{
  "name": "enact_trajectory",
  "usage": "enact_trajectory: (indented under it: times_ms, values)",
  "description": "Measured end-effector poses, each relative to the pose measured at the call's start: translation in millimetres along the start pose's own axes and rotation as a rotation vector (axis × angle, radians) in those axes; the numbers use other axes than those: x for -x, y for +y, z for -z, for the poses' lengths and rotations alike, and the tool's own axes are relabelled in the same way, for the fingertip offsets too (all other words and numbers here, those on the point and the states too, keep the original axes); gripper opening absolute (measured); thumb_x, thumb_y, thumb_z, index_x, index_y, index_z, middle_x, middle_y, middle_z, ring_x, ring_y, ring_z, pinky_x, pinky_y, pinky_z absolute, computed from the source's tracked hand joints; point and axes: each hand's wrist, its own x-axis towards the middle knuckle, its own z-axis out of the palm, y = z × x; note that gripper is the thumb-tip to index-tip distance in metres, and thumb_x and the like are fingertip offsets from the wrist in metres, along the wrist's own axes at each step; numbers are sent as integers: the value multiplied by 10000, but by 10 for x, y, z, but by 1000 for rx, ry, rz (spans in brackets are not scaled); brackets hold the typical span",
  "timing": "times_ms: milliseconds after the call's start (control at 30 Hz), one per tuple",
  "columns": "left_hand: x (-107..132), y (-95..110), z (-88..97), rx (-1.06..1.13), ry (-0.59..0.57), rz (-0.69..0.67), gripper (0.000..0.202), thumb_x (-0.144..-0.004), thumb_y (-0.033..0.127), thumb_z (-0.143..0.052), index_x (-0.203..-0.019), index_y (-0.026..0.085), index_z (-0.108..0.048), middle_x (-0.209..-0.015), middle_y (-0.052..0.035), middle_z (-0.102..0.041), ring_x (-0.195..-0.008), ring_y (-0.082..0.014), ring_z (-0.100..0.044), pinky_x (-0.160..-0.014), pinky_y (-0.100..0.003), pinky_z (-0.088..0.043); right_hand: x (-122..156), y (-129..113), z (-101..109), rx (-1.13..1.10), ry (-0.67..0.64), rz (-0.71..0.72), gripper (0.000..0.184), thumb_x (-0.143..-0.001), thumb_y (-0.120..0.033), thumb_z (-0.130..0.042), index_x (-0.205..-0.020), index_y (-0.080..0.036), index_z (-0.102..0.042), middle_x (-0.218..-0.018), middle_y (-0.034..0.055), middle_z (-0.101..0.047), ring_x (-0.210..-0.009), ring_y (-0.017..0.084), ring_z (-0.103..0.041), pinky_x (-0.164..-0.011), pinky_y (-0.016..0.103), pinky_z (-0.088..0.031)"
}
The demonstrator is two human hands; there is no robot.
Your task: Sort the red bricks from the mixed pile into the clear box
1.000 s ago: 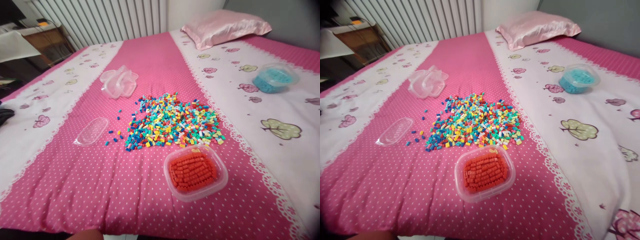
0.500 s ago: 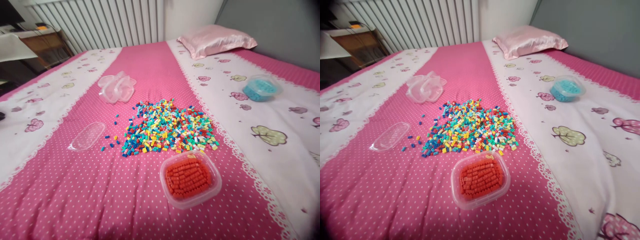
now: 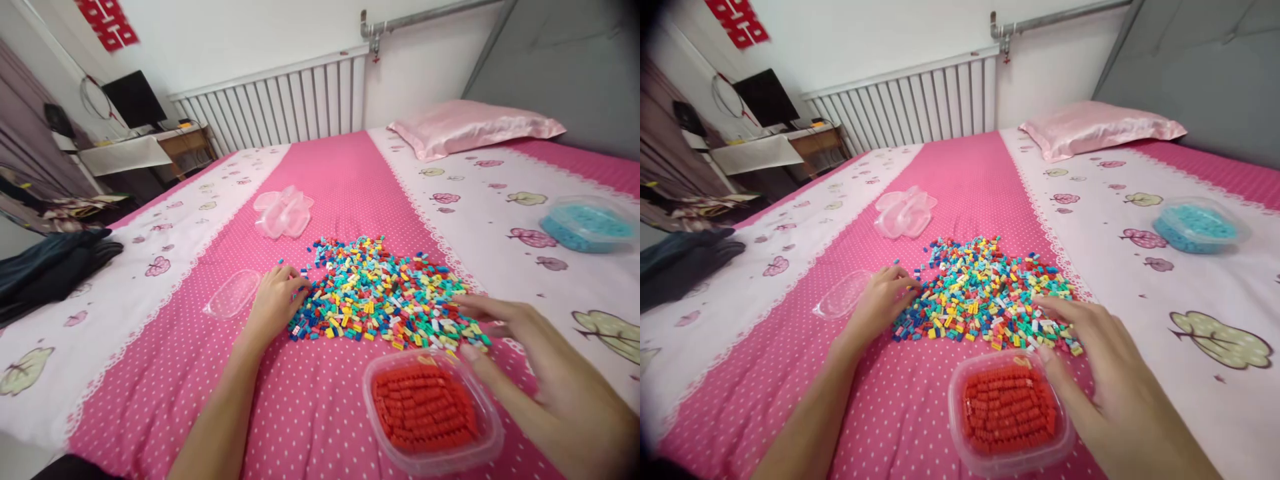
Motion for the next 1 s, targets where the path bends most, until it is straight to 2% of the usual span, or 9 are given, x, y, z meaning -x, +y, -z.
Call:
enact_trajectory:
  times_ms: [167,367,533,667,800,1000]
  values:
    - [33,-44,-24,8,-23,22,164,-926,186,-671,-1051,238,-764,-1070,-72,-686,-1015,-254,-628,-907,-390,-493,-80,62,-137,-44,-98,5,326,-995,-501,-484,-1240,-337,-621,-1285,58,-676,-1221,316,-635,-1044,521,-523]
    - [78,-6,6,-26,-33,63,190,-914,195,-682,-1070,250,-773,-1067,-58,-757,-1034,-277,-641,-955,-439,-457,-31,113,-187,-45,-90,-37,375,-981,-539,-481,-1188,-297,-679,-1216,72,-737,-1118,303,-708,-974,475,-587]
    - [93,5,-13,-48,-15,107,153,-895,217,-702,-1013,229,-800,-1113,-84,-713,-1050,-305,-613,-939,-467,-458,-93,61,-181,-49,-187,20,354,-980,-517,-505,-1193,-304,-691,-1201,65,-751,-1093,275,-729,-913,409,-624]
    - [95,-5,-41,-33,6,121,121,-875,209,-715,-957,245,-796,-1103,-70,-684,-1039,-285,-617,-945,-449,-465,-90,30,-190,-62,-152,-5,389,-982,-532,-485,-1179,-278,-705,-1232,90,-745,-1138,294,-717,-964,450,-610]
    - [89,-20,-42,-1,35,122,77,-854,190,-725,-898,230,-774,-1095,-68,-680,-1042,-280,-624,-943,-437,-465,-94,35,-174,-73,-203,16,380,-986,-522,-500,-1196,-281,-705,-1250,99,-738,-1141,288,-717,-967,436,-610]
    - [79,-27,-1,56,53,122,35,-890,211,-720,-907,238,-735,-987,-23,-763,-979,-247,-675,-931,-396,-450,-105,-63,-153,-98,-182,-16,361,-977,-502,-491,-1157,-282,-714,-1215,92,-750,-1119,288,-727,-959,456,-618]
